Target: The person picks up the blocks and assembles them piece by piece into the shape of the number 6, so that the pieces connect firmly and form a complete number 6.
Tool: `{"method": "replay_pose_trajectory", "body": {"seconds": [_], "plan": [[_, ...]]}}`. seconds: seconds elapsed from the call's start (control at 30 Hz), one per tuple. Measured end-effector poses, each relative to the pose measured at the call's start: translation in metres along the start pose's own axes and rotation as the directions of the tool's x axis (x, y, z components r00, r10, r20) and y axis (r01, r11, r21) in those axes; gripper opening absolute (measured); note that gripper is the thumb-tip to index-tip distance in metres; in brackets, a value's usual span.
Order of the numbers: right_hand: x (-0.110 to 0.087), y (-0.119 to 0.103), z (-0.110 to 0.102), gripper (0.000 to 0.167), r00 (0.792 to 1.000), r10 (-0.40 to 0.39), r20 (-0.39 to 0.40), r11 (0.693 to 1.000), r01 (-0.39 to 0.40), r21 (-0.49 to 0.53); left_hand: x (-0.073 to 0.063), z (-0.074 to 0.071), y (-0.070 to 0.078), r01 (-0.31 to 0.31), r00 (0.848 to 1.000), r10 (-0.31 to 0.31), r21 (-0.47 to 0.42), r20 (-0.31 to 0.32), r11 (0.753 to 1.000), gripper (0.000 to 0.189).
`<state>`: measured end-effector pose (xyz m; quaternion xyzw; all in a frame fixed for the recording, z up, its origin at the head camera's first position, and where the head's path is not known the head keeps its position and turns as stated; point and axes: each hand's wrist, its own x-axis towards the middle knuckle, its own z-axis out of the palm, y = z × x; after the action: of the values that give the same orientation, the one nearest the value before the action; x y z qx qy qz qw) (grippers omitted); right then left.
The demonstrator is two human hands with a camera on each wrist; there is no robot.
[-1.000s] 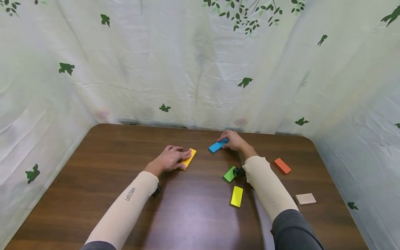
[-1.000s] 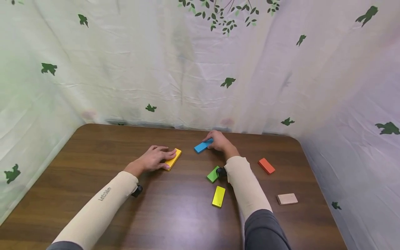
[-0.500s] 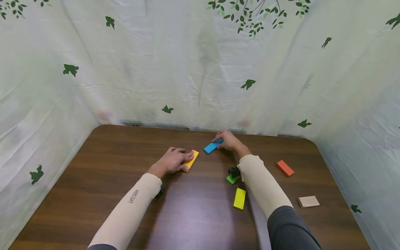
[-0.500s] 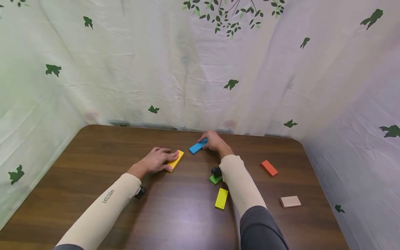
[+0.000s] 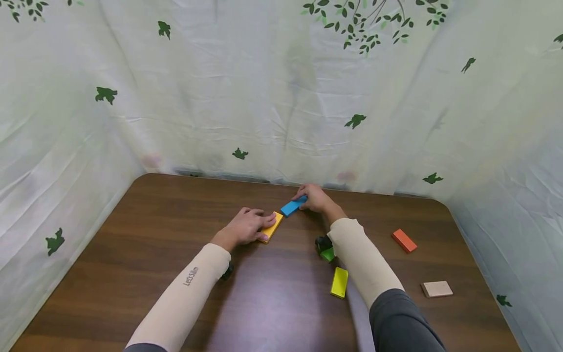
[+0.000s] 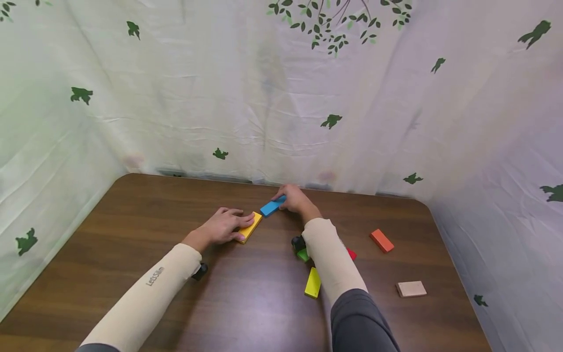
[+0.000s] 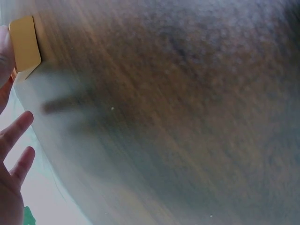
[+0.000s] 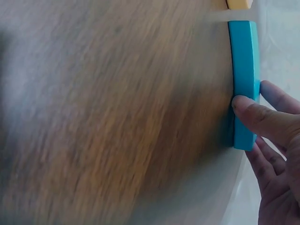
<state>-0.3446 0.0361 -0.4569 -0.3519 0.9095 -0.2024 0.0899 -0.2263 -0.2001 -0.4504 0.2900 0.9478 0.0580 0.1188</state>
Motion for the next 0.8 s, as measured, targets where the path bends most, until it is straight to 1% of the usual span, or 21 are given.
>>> {"method": "replay_pose_trajectory", "body": {"seconds": [0.13, 0.33, 0.47, 0.57, 0.8], "plan": [[0.0037, -0.0002, 0.002, 0.031, 1.0, 0.01, -0.003, 1.0, -0.01, 0.011, -0.0003, -0.0012, 0.0003, -0.002, 1.0, 0.002, -0.001, -0.002, 1.0, 0.065], [0.0077, -0.0001, 0.0046, 0.031, 1.0, -0.017, -0.018, 1.0, 0.018, 0.019, -0.002, -0.0041, 0.0017, -0.005, 1.0, 0.005, 0.019, -0.002, 1.0, 0.064], [0.0086, -0.0018, 0.006, 0.031, 1.0, 0.001, -0.013, 0.999, 0.0, 0.045, -0.0024, -0.0046, 0.0035, 0.002, 1.0, -0.002, 0.028, 0.005, 1.0, 0.064], [0.009, -0.0035, 0.0069, 0.031, 1.0, 0.013, -0.005, 0.998, -0.012, 0.058, -0.0028, -0.0048, 0.0044, 0.001, 1.0, -0.001, 0.017, 0.006, 1.0, 0.064], [0.0104, -0.0054, 0.0071, 0.031, 1.0, 0.011, -0.005, 0.998, -0.011, 0.062, -0.0036, -0.0042, 0.0032, 0.009, 1.0, -0.009, -0.002, 0.006, 1.0, 0.064]]}}
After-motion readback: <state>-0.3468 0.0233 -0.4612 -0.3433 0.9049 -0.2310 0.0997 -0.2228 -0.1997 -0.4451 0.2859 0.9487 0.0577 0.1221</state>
